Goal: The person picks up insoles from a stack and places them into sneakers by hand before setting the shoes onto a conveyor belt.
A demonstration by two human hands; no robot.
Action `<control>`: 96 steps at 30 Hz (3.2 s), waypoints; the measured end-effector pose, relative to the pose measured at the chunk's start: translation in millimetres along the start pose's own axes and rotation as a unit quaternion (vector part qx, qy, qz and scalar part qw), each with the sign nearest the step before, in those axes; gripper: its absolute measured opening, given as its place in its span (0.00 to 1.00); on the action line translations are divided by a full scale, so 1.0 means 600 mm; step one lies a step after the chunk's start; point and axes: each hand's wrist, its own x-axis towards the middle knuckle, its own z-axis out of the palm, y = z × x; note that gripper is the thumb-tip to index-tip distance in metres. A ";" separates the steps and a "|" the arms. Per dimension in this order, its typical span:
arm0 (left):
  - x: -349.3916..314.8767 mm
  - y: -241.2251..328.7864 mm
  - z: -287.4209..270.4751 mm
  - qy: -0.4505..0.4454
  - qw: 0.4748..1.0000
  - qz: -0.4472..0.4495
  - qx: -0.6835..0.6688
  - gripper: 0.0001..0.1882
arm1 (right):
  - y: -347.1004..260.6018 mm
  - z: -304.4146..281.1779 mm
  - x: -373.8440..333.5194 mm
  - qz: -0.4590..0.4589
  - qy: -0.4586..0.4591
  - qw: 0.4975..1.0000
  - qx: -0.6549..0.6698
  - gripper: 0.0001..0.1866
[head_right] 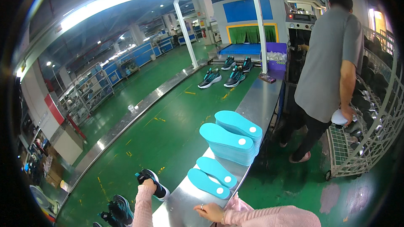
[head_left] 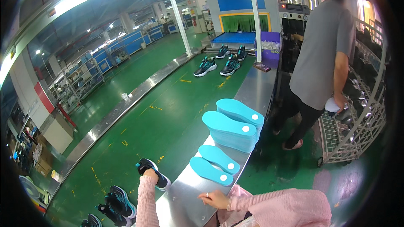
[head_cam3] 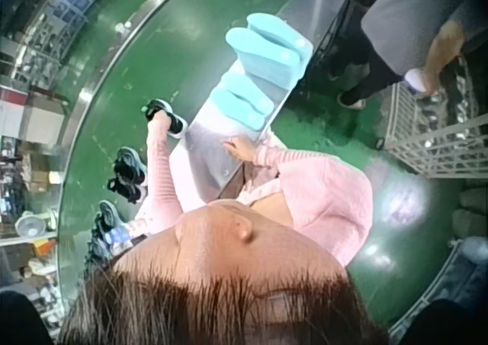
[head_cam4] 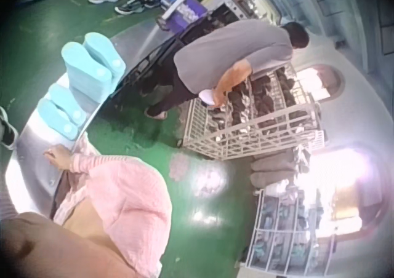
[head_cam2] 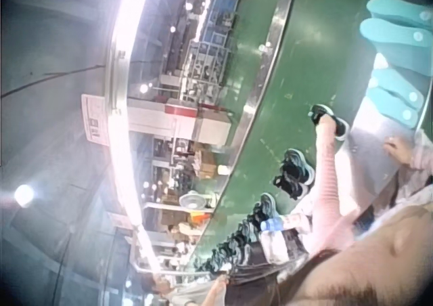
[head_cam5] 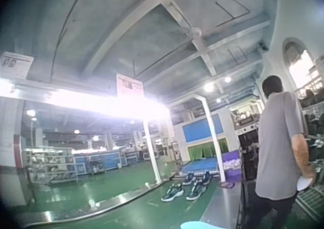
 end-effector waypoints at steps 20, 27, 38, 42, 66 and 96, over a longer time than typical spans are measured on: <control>-0.016 -0.033 -0.022 -0.245 0.948 0.013 0.202 0.23 | 0.006 0.033 -0.003 -0.134 0.071 0.978 -0.143 0.11; 0.031 -0.049 0.043 -0.057 0.967 0.024 0.247 0.22 | -0.016 0.028 -0.012 -0.116 0.069 0.977 -0.163 0.12; -0.074 -0.020 0.002 0.303 0.950 -0.068 0.033 0.20 | -0.149 -0.192 0.092 -0.254 0.072 0.957 -0.124 0.10; -0.058 -0.036 0.023 0.354 0.932 -0.073 0.006 0.27 | -0.222 -0.292 0.236 -0.240 0.117 0.922 -0.279 0.09; -0.003 -0.112 0.087 0.429 0.889 -0.083 -0.139 0.07 | -0.109 -0.273 0.596 0.155 -0.022 0.791 -0.591 0.12; -0.681 -0.490 0.216 0.321 0.769 -0.545 -0.089 0.14 | -0.041 -0.246 0.128 0.040 -0.074 0.818 -0.569 0.33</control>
